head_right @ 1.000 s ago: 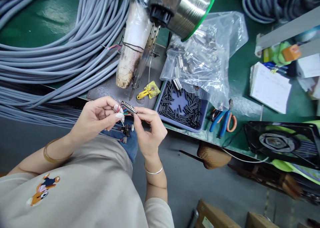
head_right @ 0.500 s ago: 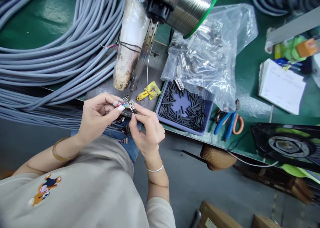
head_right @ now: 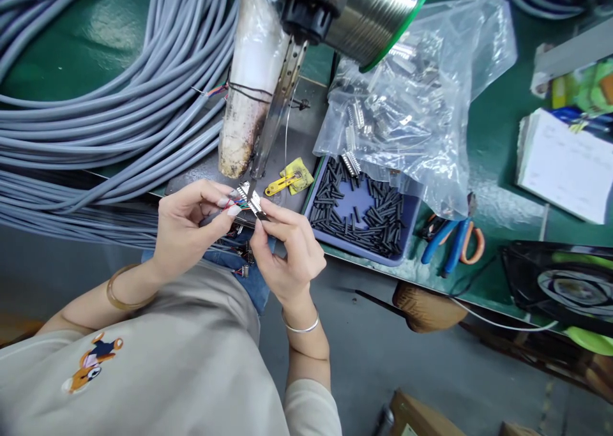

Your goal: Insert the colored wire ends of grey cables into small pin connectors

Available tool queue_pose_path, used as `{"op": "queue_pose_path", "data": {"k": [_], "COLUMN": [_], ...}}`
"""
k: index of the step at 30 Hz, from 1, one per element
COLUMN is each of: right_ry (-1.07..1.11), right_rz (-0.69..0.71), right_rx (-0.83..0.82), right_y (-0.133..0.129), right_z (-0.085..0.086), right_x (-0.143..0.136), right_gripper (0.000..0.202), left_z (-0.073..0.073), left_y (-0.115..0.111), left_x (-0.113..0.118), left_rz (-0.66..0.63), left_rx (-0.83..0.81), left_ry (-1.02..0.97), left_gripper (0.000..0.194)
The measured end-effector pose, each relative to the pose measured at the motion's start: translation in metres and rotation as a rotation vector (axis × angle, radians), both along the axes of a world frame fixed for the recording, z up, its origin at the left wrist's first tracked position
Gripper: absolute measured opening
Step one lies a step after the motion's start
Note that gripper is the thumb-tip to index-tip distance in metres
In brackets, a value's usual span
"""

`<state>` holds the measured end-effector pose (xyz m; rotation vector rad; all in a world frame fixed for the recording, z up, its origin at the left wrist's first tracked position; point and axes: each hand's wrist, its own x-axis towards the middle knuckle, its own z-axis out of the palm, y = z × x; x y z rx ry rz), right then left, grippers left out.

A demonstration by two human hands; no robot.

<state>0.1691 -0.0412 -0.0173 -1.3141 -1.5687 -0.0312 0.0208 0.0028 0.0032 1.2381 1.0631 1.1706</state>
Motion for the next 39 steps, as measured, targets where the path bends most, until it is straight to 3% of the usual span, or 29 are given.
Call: {"op": "queue_pose_path", "data": {"k": [11,18,25,39], "right_ry": [-0.011,-0.084,-0.026,0.043], "right_rz": [-0.031,-0.041,-0.035,-0.009], "right_rx": [0.008,0.033,-0.014,-0.033], "right_y": [0.001,-0.002,-0.001,-0.001], "right_z": [0.007,0.001,0.005,0.002], "right_x": [-0.003,-0.001,-0.003,-0.005], "right_gripper": [0.020,0.018,0.016,0.018], "left_z": [0.009,0.005,0.004,-0.003], "left_y": [0.004,0.003,0.003,-0.001], "left_x": [-0.001,-0.004,-0.003,-0.002], "left_rz": [-0.024,-0.061,-0.056,-0.015], "left_rx": [0.018,-0.066,-0.106,-0.016], "left_ry": [-0.014,0.003,-0.031,0.002], "left_gripper": [0.014,0.016,0.017,0.013]}}
